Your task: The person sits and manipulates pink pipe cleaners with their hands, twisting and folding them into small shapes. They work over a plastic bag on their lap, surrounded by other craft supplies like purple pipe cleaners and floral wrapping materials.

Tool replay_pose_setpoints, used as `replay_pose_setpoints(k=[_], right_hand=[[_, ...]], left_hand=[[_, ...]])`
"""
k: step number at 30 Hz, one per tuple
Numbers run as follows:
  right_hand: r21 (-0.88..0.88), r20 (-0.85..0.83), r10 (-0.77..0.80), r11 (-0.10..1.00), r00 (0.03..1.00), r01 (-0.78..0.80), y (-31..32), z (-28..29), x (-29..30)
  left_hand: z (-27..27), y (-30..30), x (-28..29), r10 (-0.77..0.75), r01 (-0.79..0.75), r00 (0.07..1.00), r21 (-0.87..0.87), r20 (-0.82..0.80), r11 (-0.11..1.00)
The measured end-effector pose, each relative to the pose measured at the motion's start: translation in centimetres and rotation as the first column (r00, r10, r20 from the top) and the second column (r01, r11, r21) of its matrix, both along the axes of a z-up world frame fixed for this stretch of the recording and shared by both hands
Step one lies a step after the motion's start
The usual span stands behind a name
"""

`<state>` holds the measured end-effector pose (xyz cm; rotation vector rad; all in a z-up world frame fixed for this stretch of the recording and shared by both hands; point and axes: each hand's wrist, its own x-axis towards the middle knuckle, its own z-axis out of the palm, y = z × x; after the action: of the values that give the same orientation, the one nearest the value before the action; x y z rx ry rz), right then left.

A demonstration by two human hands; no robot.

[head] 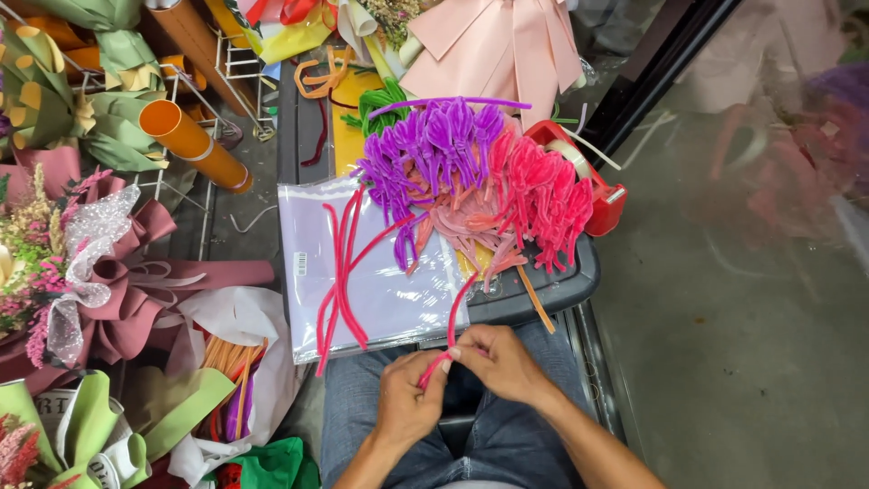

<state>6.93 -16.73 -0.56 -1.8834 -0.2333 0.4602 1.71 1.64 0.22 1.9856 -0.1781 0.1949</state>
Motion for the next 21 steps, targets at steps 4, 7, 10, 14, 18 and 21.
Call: replay_pose_setpoints(k=[4, 7, 10, 14, 18, 21], right_hand=[[-0.058, 0.168, -0.03, 0.997, 0.985, 0.04, -0.3, 3.0, -0.1], [-0.098, 0.382, -0.058, 0.99, 0.923, 0.103, -0.4, 3.8, -0.7], [-0.018, 0.752, -0.211, 0.94, 0.625, 0.34, 0.4, 5.8, -2.1], [0.019, 0.396, -0.32, 0.94, 0.861, 0.341, 1.0, 2.7, -3.5], [0.286, -0.153, -0.373, 0.87, 0.915, 0.403, 2.4, -1.8, -2.4], [0.326, 0.09, -0.369, 0.888, 0.925, 0.323, 2.3, -1.0, -1.4]], left_hand=[[0.6, 0.0, 0.3, 0.019, -0.037, 0.99, -0.132, -0.14, 0.99], [0.2, -0.2, 0.5, 0.117, -0.134, 0.988, -0.177, -0.106, 0.975], [0.0, -0.5, 0.5, 0.219, -0.219, 0.976, -0.167, -0.022, 0.961], [0.2, -1.3, 0.3, 0.284, -0.273, 0.958, -0.16, 0.048, 0.949], [2.3, -1.8, 0.4, 0.122, -0.108, 0.985, -0.11, 0.124, 0.988], [0.9, -0.7, -0.1, -0.019, 0.02, 0.999, 0.022, -0.041, 1.0]])
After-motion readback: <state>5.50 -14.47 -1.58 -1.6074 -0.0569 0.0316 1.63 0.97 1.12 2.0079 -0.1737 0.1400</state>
